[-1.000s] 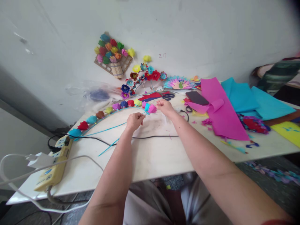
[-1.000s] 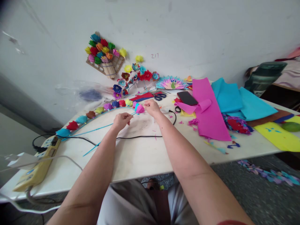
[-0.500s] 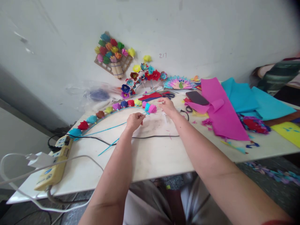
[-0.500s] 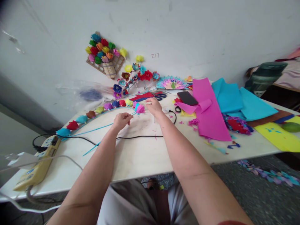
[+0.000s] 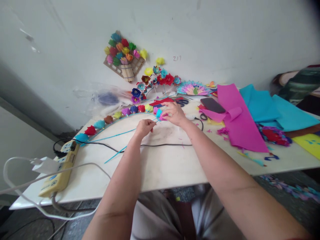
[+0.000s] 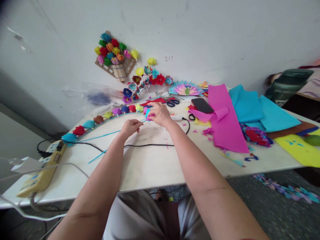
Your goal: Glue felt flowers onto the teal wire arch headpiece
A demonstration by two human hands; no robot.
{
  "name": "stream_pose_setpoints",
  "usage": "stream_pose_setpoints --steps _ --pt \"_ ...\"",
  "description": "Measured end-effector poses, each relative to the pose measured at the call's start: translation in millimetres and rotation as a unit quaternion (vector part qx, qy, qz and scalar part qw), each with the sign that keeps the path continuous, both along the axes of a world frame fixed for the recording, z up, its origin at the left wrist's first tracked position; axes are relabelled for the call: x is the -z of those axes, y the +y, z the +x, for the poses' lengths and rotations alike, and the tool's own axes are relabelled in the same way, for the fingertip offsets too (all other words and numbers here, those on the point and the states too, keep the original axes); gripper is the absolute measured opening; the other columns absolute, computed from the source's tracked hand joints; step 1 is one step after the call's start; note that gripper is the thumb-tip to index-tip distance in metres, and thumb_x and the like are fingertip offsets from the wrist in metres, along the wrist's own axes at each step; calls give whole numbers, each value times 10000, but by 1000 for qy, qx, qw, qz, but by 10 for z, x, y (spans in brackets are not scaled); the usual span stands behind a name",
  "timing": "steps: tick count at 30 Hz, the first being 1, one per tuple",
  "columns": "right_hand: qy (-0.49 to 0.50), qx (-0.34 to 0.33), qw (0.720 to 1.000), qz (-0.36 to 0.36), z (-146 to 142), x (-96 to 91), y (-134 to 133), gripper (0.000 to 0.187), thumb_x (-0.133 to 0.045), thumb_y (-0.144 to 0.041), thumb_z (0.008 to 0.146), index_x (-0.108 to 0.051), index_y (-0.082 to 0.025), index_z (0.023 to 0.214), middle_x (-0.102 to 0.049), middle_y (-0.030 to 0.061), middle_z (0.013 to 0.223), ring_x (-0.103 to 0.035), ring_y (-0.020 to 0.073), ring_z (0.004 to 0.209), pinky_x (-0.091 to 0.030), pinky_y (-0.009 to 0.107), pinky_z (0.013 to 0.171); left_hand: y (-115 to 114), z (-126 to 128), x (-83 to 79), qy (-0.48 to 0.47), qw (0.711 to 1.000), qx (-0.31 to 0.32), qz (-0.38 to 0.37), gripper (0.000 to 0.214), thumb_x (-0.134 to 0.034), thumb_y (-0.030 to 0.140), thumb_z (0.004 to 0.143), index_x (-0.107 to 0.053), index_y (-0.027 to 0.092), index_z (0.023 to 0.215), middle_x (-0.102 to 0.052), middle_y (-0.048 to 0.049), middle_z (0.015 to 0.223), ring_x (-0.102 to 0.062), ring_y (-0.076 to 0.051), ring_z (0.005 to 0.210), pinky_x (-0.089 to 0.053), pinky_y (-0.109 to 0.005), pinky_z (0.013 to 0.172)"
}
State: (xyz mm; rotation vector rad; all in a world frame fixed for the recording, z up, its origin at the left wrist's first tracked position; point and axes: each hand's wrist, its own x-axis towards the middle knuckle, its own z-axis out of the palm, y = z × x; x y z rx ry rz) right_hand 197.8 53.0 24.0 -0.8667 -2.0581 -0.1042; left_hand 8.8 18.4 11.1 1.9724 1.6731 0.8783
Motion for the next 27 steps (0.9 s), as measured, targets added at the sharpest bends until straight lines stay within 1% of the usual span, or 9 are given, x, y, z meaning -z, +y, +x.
stream_pose_setpoints --steps 3,8,17,22,27 --pt "-26 -4 1000 1 -22 15 -10 58 -642 -245 642 -681 -247 685 -512 0 1149 -419 238 1026 -318 393 839 -11 2 -10 -6 1000 4 -5 332 -484 414 682 -657 137 741 -565 -4 454 -418 -81 437 -313 -199 472" --pt "-33 -12 999 2 -39 27 -14 56 -640 -251 646 -677 -238 687 -506 0 1158 -408 234 1034 -315 397 853 -33 13 -28 -9 1000 9 -5 335 -484 410 683 -660 132 748 -566 -6 457 -413 -78 433 -310 -196 465" --pt "-31 10 999 -6 -60 70 14 58 -623 -236 660 -680 -248 662 -511 -7 1162 -421 227 1017 -333 394 841 -38 30 -25 -6 1000 17 -9 332 -481 403 682 -658 131 751 -553 2 443 -395 -71 414 -306 -194 455" --pt "-39 11 999 -8 -42 109 44 92 -602 -241 672 -687 -255 702 -513 1 1154 -431 226 1008 -341 396 832 -33 25 -20 -3 1000 15 -8 326 -482 403 682 -659 136 741 -556 1 447 -396 -73 419 -308 -194 457" --pt "-22 2 1000 -7 -18 97 51 123 -579 -232 688 -690 -248 737 -507 12 1164 -441 221 1017 -339 381 841 -16 9 -15 -4 1000 15 -5 328 -486 412 678 -658 139 740 -551 2 442 -400 -76 423 -306 -196 461"
